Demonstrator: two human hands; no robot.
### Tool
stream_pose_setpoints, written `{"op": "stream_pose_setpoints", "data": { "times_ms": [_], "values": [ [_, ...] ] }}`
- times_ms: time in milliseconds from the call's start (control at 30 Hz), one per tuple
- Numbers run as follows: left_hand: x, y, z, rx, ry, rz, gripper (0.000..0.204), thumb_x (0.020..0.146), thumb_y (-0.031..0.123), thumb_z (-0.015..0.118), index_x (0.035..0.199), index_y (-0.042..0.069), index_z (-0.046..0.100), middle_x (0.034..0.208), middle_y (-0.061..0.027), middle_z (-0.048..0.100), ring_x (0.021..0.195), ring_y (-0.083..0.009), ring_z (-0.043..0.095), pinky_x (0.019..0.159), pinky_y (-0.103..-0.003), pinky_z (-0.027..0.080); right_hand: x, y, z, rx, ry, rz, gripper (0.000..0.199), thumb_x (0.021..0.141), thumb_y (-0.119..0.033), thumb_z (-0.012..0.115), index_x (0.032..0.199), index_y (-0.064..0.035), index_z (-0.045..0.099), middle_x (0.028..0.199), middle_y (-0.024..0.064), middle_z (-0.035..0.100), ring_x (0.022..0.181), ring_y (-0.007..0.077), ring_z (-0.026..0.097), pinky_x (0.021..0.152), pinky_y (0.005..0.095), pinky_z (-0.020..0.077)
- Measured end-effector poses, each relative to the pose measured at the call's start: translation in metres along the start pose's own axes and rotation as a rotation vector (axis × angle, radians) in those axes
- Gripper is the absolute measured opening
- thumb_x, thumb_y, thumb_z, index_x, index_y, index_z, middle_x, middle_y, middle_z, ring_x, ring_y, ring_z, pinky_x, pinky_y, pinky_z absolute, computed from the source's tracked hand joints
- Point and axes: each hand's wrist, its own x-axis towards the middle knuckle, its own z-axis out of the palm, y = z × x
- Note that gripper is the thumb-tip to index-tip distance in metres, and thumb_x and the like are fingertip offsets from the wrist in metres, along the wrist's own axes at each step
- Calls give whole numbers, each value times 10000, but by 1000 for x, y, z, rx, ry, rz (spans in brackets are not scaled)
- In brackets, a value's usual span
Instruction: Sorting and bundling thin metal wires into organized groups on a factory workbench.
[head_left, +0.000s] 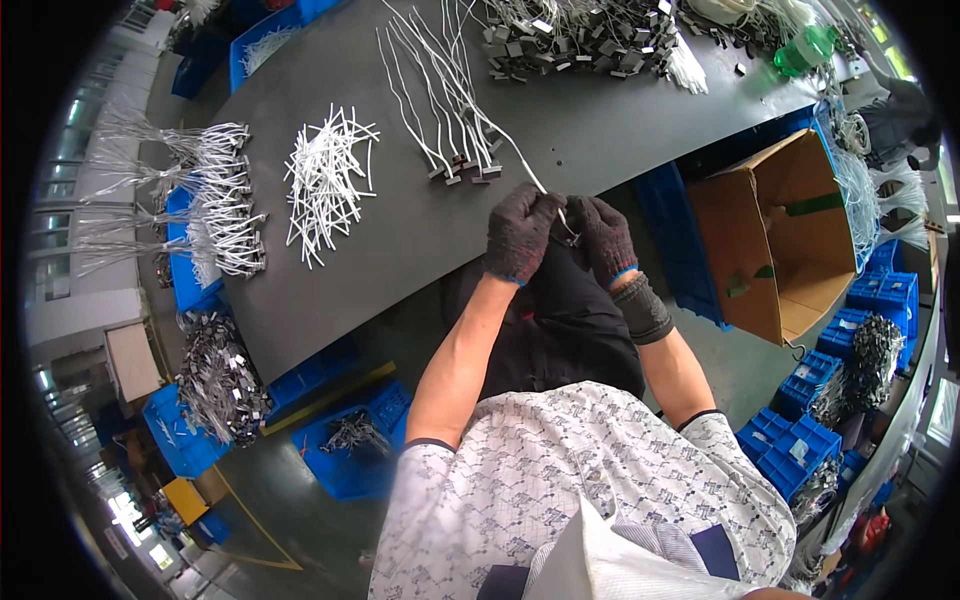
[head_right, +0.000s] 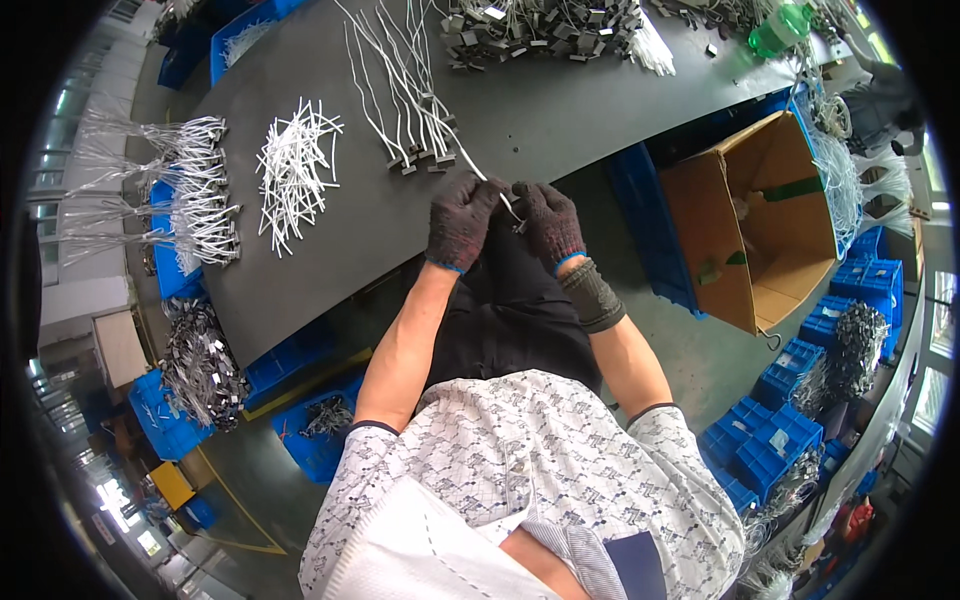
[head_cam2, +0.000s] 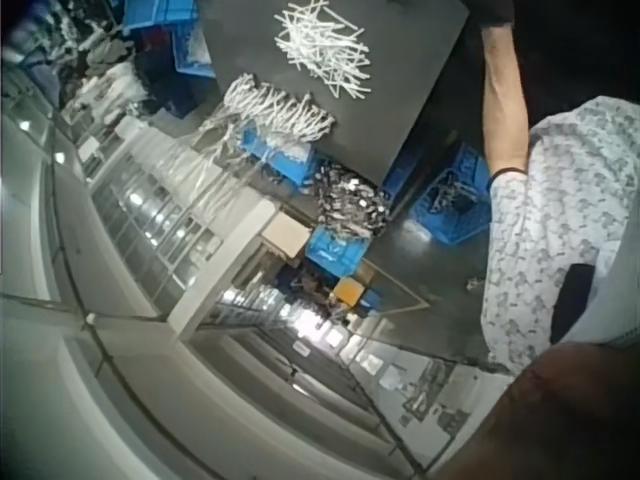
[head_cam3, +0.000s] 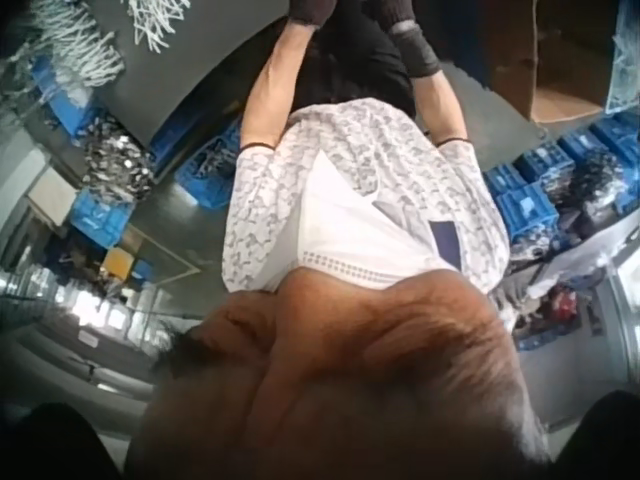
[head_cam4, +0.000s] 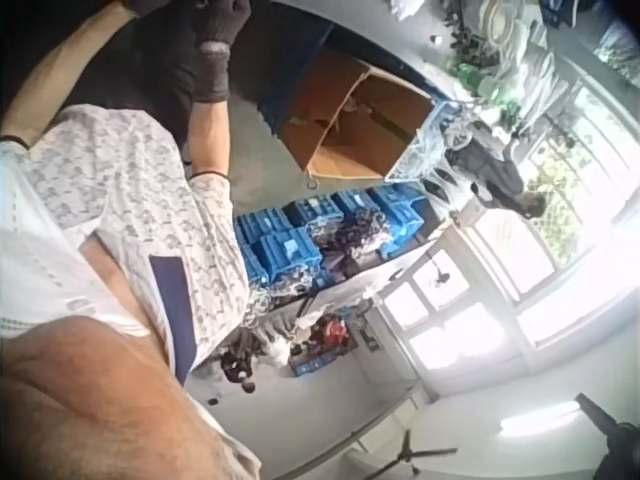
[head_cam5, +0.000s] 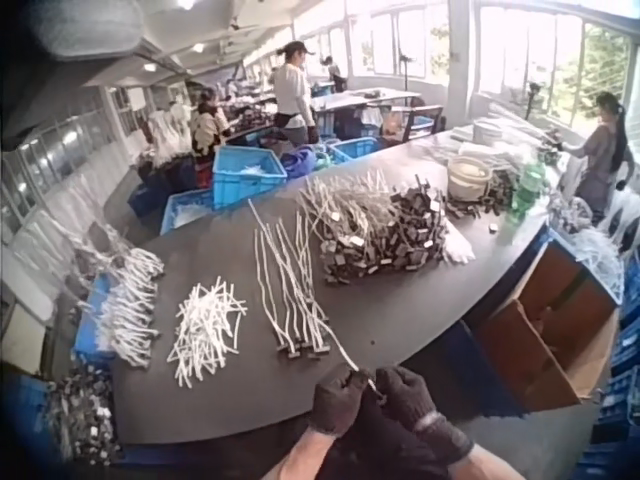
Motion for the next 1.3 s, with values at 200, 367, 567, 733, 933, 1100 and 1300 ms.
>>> {"op": "stream_pose_setpoints", "data": {
  "times_ms": [200, 367, 567, 733, 933, 1100, 1300],
  "values": [
    [-13, -27, -4, 238, 77, 187, 222, 942, 216, 705, 919, -5, 701, 748, -164, 657, 672, -192, 623, 648, -373, 502, 18, 26, 20, -751, 144, -850, 365, 878, -21, 570, 1243, -21, 596, 1018, 166, 664, 764, 248, 683, 618, 328, 546],
    [8, -28, -35, 244, -101, -50, 295, 944, 255, 673, 842, -22, 662, 755, -206, 635, 674, -339, 631, 643, -418, 497, 35, 1, 41, -707, 22, -828, 292, 928, -94, 595, 1205, -5, 616, 983, 173, 686, 737, 278, 691, 654, 329, 557],
    [65, -11, -95, -35, -113, -292, 308, 914, 255, 661, 814, -36, 664, 654, -168, 560, 622, -172, 582, 604, -381, 489, 125, -33, 64, -747, 192, -715, 264, 981, -259, 605, 1185, -100, 654, 858, 173, 728, 781, 412, 686, 703, 434, 556],
    [103, -48, -136, 494, -216, -348, 398, 895, 351, 614, 819, -28, 709, 763, -232, 669, 687, -329, 655, 692, -430, 522, 202, -79, 126, -1045, 81, -804, 370, 880, -252, 648, 1234, -145, 639, 972, 212, 709, 925, 437, 688, 782, 506, 561],
    [131, -80, -148, 631, -275, -259, 424, 896, 412, 606, 873, 10, 739, 834, -240, 695, 746, -363, 687, 712, -467, 522, 271, -81, 145, -1209, -33, -523, 360, 838, -352, 677, 1107, -114, 685, 992, 218, 706, 978, 416, 676, 819, 497, 553],
    [107, -189, -240, 1249, 378, -173, 292, 927, 332, 582, 1011, 63, 661, 942, -208, 714, 882, -405, 714, 731, -521, 572, 235, -100, 135, -807, -6, -484, 424, 817, -360, 690, 1126, -69, 677, 1025, 202, 717, 966, 393, 688, 853, 445, 548],
    [136, -167, -255, 1190, 340, -626, 249, 955, 283, 567, 1031, 98, 714, 1042, -170, 738, 968, -360, 731, 787, -482, 601, 205, -51, 15, -828, 211, -327, 412, 824, -396, 697, 982, -16, 714, 928, 249, 712, 927, 422, 688, 836, 475, 541]
  ]
}}
